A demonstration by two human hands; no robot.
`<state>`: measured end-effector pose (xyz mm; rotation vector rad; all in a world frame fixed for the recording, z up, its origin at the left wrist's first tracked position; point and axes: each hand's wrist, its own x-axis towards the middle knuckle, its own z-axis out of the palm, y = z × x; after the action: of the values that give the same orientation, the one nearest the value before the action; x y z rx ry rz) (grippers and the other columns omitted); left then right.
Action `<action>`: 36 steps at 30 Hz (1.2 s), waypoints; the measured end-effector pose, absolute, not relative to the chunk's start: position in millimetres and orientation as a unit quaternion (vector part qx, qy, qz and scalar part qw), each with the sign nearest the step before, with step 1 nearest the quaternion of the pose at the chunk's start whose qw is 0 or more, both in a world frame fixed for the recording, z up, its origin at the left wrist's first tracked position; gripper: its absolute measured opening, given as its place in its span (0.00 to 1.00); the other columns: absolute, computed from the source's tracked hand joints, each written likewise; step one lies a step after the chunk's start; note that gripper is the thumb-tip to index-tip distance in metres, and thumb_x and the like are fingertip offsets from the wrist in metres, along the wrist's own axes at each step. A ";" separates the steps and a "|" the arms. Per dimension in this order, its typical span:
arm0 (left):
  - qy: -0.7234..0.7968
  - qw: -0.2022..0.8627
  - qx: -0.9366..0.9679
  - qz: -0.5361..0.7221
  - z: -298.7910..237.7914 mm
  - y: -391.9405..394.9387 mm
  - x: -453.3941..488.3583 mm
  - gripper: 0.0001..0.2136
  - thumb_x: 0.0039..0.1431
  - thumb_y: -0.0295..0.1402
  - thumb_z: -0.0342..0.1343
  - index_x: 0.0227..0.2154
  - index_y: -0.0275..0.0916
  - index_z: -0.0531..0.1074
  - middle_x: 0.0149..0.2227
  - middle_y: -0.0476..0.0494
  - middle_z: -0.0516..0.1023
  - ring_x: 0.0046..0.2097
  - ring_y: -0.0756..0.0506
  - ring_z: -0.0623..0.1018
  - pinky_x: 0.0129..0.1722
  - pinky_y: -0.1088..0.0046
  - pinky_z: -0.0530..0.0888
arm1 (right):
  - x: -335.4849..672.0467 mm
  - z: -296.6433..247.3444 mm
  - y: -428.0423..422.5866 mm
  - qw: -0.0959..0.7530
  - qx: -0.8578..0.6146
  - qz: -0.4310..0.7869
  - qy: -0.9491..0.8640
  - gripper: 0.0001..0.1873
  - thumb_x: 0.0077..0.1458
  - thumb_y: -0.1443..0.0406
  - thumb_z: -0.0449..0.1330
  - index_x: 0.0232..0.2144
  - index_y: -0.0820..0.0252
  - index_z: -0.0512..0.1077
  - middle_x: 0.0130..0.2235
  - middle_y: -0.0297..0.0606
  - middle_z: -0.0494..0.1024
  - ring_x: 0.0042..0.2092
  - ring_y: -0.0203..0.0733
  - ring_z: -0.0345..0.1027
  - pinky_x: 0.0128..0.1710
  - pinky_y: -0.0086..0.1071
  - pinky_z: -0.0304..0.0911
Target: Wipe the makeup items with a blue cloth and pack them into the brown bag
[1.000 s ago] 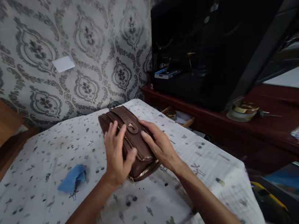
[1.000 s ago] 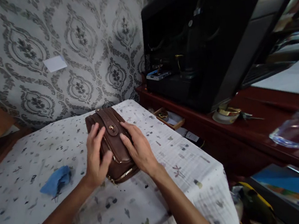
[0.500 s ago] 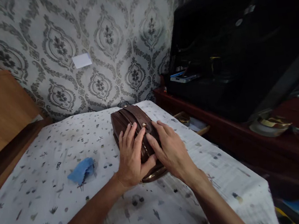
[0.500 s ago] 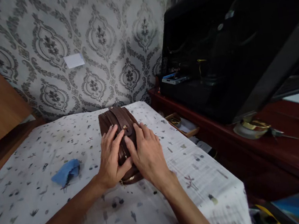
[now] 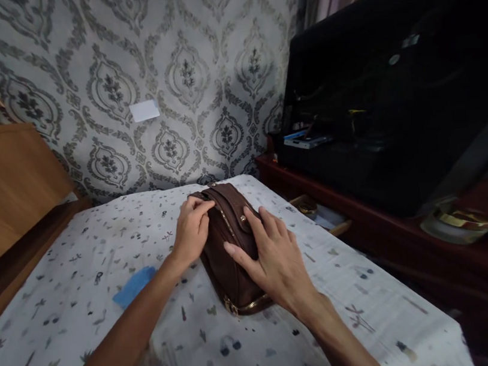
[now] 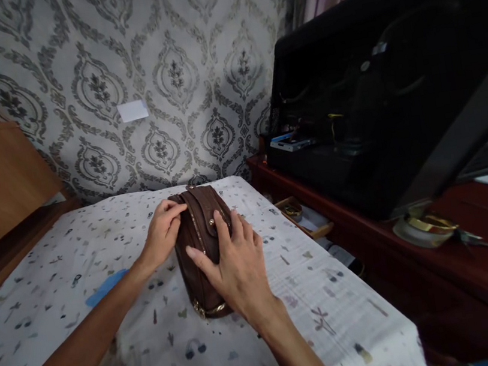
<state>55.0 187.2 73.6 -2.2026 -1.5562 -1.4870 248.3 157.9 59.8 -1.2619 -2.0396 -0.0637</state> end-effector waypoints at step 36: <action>-0.746 -0.422 -0.409 -0.312 91.4 304.0 -15.7 0.16 0.67 0.41 0.56 0.51 0.37 0.72 0.49 0.40 0.76 0.44 0.44 0.78 0.43 0.61 0.79 | 240.1 54.5 161.4 0.414 -0.461 -0.112 -0.777 0.37 0.57 0.48 0.60 0.61 0.65 0.66 0.58 0.59 0.73 0.55 0.63 0.69 0.50 0.53 0.67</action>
<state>-15.7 304.0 91.4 -1.8130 -3.3033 -1.3826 240.1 161.4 54.5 -1.1594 -1.9524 -0.2821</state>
